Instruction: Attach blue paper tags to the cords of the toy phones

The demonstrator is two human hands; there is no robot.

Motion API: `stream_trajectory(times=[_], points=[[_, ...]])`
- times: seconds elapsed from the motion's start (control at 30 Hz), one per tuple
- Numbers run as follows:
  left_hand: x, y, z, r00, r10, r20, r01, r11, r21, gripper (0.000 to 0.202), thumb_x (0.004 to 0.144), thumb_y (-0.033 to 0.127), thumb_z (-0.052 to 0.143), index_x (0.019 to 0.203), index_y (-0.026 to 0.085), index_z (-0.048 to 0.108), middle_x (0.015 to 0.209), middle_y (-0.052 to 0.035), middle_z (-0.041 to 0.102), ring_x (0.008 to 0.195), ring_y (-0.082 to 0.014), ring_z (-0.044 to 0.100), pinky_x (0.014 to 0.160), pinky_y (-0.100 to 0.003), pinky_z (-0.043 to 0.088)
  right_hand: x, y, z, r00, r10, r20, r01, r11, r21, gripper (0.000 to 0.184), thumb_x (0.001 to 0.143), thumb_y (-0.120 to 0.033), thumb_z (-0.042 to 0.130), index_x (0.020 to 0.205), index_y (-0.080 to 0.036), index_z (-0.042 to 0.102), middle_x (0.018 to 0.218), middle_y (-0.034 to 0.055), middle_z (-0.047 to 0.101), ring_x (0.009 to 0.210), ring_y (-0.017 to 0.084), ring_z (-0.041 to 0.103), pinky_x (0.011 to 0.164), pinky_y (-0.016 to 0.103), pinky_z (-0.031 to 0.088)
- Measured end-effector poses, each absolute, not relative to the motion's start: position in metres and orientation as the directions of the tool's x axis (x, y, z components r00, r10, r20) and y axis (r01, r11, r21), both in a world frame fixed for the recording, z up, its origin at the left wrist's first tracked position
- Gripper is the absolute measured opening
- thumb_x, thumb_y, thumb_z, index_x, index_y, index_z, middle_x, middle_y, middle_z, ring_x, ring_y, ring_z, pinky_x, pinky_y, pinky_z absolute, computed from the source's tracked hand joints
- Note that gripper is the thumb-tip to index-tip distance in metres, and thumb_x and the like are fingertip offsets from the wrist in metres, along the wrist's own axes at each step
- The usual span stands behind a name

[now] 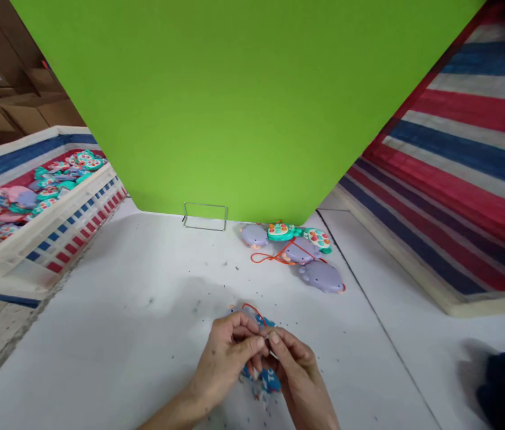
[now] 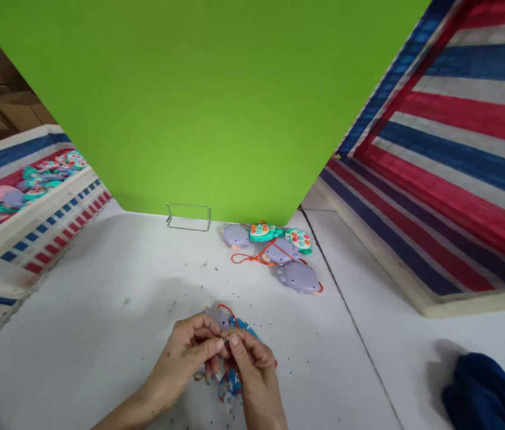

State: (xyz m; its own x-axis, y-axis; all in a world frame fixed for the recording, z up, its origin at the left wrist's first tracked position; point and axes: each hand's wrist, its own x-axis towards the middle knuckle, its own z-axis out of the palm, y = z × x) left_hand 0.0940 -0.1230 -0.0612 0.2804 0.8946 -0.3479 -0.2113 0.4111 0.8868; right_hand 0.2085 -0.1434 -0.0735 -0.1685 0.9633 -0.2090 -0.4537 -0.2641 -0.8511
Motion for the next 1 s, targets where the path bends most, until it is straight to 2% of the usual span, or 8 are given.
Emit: stream_trajectory(times=[0.17,0.3,0.5,0.63,0.77,0.9,1.0], points=[[0.093,-0.124,-0.069,0.290,0.901,-0.321,-0.221,0.390,0.894,0.015,0.071,0.024,0.059,0.070,0.014,0.049,0.054,0.0021,0.056,0.040,-0.0063,0.048,0.042,-0.017,0.038,0.213,-0.144,-0.085,-0.152,0.973,-0.176,-0.298,-0.215,-0.930,0.026,0.083,-0.035,0.050,0.067,-0.018,0.062,0.053,0.0001,0.055,0.054,0.013,0.049,0.053,0.026,0.038],[0.091,-0.124,-0.067,0.294,0.895,-0.334,-0.199,0.400,0.895,0.015,0.070,0.025,0.059,0.071,0.014,0.049,0.051,0.0031,0.055,0.040,-0.0068,0.048,0.042,-0.017,0.037,0.216,-0.145,-0.098,-0.158,0.966,-0.205,-0.273,-0.242,-0.931,0.022,0.080,-0.037,0.053,0.077,-0.018,0.063,0.055,0.0002,0.056,0.054,0.014,0.051,0.054,0.028,0.041],[0.084,-0.123,-0.061,0.348,0.874,-0.340,-0.125,0.402,0.907,0.013,0.070,0.024,0.057,0.068,0.013,0.050,0.048,0.0042,0.050,0.039,-0.0057,0.045,0.041,-0.016,0.034,0.218,-0.143,-0.084,-0.231,0.896,-0.378,-0.280,-0.434,-0.856,0.029,0.073,-0.042,0.062,0.060,-0.017,0.056,0.052,-0.0018,0.055,0.050,0.010,0.049,0.046,0.020,0.037],[0.077,-0.125,-0.061,0.405,0.865,-0.297,-0.069,0.352,0.933,0.012,0.071,0.023,0.055,0.068,0.012,0.053,0.051,0.0030,0.050,0.042,-0.0059,0.045,0.042,-0.016,0.036,0.221,-0.139,-0.069,-0.366,0.863,-0.350,-0.300,-0.465,-0.833,0.026,0.072,-0.038,0.063,0.060,-0.016,0.056,0.054,-0.0028,0.052,0.054,0.010,0.050,0.049,0.019,0.037],[0.075,-0.125,-0.062,0.486,0.833,-0.266,-0.044,0.327,0.944,0.007,0.071,0.018,0.053,0.069,0.012,0.056,0.053,0.0027,0.051,0.043,-0.0062,0.047,0.044,-0.016,0.038,0.227,-0.134,-0.068,-0.425,0.835,-0.351,-0.280,-0.490,-0.825,0.025,0.065,-0.036,0.068,0.056,-0.016,0.057,0.062,-0.0006,0.053,0.063,0.013,0.051,0.057,0.024,0.041],[0.075,-0.128,-0.070,0.502,0.807,-0.311,-0.021,0.370,0.929,0.010,0.070,0.017,0.052,0.076,0.013,0.060,0.054,0.0025,0.055,0.040,-0.0063,0.048,0.043,-0.016,0.039,0.228,-0.132,-0.073,-0.492,0.779,-0.390,-0.143,-0.513,-0.846,0.025,0.065,-0.040,0.066,0.059,-0.016,0.059,0.052,-0.0035,0.051,0.052,0.011,0.048,0.054,0.024,0.037],[0.070,-0.134,-0.073,0.472,0.800,-0.371,-0.077,0.456,0.887,0.012,0.066,0.019,0.053,0.072,0.012,0.061,0.049,0.0029,0.053,0.038,-0.0068,0.048,0.040,-0.016,0.039,0.221,-0.135,-0.074,-0.437,0.836,-0.332,0.070,-0.337,-0.939,0.035,0.069,-0.051,0.057,0.057,-0.019,0.061,0.055,0.0000,0.060,0.056,0.015,0.055,0.055,0.026,0.041]])
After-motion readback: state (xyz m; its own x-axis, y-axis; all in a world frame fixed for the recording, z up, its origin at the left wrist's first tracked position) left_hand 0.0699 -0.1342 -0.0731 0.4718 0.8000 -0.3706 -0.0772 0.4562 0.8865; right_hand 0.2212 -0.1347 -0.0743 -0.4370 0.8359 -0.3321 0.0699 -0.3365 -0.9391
